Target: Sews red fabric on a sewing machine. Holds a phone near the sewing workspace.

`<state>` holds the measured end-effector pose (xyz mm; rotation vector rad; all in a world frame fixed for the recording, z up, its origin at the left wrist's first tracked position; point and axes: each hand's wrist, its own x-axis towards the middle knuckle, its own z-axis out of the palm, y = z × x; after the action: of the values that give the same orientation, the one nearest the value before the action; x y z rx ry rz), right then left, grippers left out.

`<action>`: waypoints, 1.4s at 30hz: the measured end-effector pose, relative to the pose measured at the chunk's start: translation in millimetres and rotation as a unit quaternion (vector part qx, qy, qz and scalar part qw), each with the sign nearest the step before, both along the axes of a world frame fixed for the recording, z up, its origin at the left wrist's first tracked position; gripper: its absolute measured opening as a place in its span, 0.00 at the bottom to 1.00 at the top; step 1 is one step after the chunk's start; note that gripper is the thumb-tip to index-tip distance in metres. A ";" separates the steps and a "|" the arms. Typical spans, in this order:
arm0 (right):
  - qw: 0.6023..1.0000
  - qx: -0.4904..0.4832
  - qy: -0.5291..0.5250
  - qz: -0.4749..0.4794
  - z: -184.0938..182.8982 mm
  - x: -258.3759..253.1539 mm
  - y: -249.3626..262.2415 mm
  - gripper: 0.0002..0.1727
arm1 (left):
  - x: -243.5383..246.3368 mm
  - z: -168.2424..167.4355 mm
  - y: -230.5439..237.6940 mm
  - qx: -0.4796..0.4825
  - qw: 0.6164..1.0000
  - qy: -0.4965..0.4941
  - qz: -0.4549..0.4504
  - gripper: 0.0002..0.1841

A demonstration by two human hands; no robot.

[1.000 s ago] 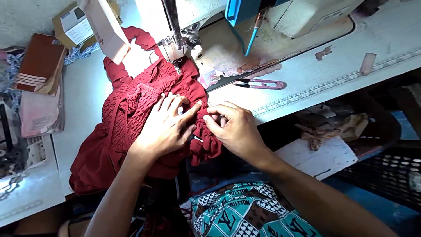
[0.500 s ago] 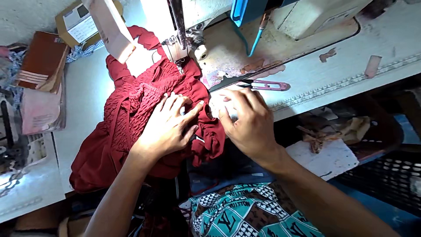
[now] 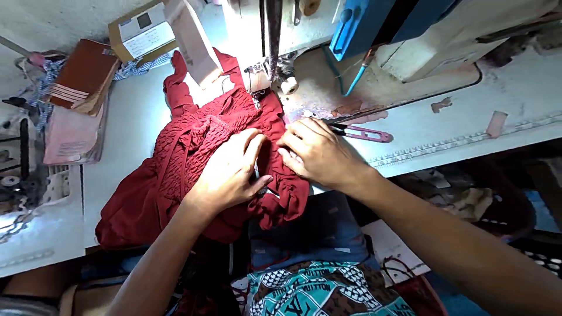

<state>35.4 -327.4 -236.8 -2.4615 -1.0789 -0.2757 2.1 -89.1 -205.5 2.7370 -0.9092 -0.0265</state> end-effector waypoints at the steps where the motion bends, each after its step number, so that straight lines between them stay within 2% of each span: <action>1: 1.000 -0.017 -0.010 0.010 2.0 2.2 0.0 0.16 | 1.0 -1.4 1.5 0.010 1.000 -0.009 0.000 0.40; 6: 0.990 -0.048 -0.046 0.122 8.9 21.6 0.7 0.15 | 10.1 0.8 3.3 0.053 0.997 -0.020 -0.051 0.37; 9: 0.993 -0.064 -0.026 0.094 6.3 25.7 -5.4 0.20 | 13.1 -1.3 9.5 0.054 0.997 -0.004 -0.047 0.38; 13: 0.996 -0.018 -0.012 0.085 -1.7 20.4 -10.8 0.25 | 15.5 0.4 11.0 0.013 1.000 0.006 -0.022 0.44; 17: 0.995 -0.031 -0.012 0.097 -6.1 20.4 -10.1 0.22 | 17.2 0.3 14.3 0.037 0.999 0.010 -0.030 0.43; 21: 0.994 -0.035 -0.006 0.103 -5.3 19.9 -9.4 0.27 | 18.3 -3.7 18.7 0.021 0.999 -0.011 -0.038 0.41; 25: 0.991 -0.065 -0.011 0.118 -3.7 18.9 -8.1 0.28 | 16.0 -2.7 22.2 0.015 0.999 -0.012 -0.030 0.40; 28: 0.992 -0.033 -0.021 0.116 -5.1 18.9 -7.6 0.30 | 15.6 -1.6 22.7 0.014 1.000 -0.009 -0.025 0.42; 31: 0.993 -0.012 -0.026 0.116 -7.3 18.9 -8.9 0.26 | 15.7 -3.2 23.4 0.005 1.000 -0.008 -0.024 0.42; 39: 0.985 -0.112 -0.023 0.132 -1.7 17.3 -4.8 0.26 | 15.0 1.8 20.7 0.009 1.000 0.003 -0.025 0.43; 40: 0.984 -0.117 -0.025 0.133 -1.1 17.7 -4.4 0.26 | 14.4 5.1 20.2 -0.006 1.000 0.005 -0.022 0.42; 42: 0.983 -0.120 -0.022 0.134 -1.1 18.0 -4.9 0.25 | 14.5 13.3 18.0 -0.055 0.998 -0.024 -0.002 0.31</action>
<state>53.3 -332.3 -237.9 -2.4820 -1.5240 -0.1227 16.6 -71.1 -192.2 2.6447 -0.9015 0.0850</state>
